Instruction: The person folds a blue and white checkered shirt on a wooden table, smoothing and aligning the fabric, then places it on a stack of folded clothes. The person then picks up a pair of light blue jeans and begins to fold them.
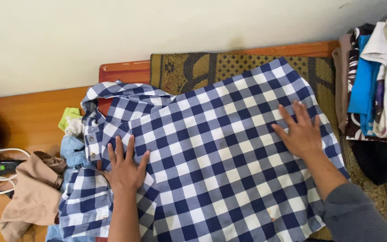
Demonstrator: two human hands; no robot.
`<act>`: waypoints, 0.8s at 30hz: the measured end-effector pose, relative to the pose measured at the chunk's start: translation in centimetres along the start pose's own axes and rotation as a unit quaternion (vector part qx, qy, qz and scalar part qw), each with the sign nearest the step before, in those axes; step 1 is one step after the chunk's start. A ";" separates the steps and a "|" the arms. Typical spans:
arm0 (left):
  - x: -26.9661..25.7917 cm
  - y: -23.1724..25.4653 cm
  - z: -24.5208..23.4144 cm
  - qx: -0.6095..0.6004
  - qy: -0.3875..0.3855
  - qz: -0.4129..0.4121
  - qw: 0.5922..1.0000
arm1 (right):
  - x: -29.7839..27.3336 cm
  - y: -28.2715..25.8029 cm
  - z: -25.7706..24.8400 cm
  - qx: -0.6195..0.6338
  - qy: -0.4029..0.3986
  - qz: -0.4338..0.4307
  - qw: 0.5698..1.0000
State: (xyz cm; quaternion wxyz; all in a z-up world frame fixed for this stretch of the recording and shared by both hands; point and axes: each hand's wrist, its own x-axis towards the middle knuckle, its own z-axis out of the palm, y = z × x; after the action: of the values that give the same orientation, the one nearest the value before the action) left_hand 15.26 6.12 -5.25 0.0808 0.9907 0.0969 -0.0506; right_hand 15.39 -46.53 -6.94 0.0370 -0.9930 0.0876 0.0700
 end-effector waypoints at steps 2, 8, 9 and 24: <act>-0.2 -0.3 0.5 0.019 0.014 -0.001 1.000 | -0.7 2.3 0.6 -0.001 -0.016 0.047 0.999; -6.3 2.9 1.8 -0.006 0.109 0.039 0.993 | -7.3 8.9 2.0 0.077 0.100 0.050 0.991; -7.6 3.6 1.9 0.002 0.079 0.043 0.996 | -8.6 8.8 2.3 0.064 0.137 0.040 0.988; -9.1 -0.6 0.3 -0.012 0.101 0.072 0.992 | -13.6 10.5 1.4 -0.014 0.063 0.238 0.969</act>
State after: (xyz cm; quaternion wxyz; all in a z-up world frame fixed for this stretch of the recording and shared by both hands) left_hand 6.22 4.98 -4.56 0.0860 0.9941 0.0334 0.0572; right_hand 0.07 -54.45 -6.94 0.0000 -0.9465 0.3223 0.0153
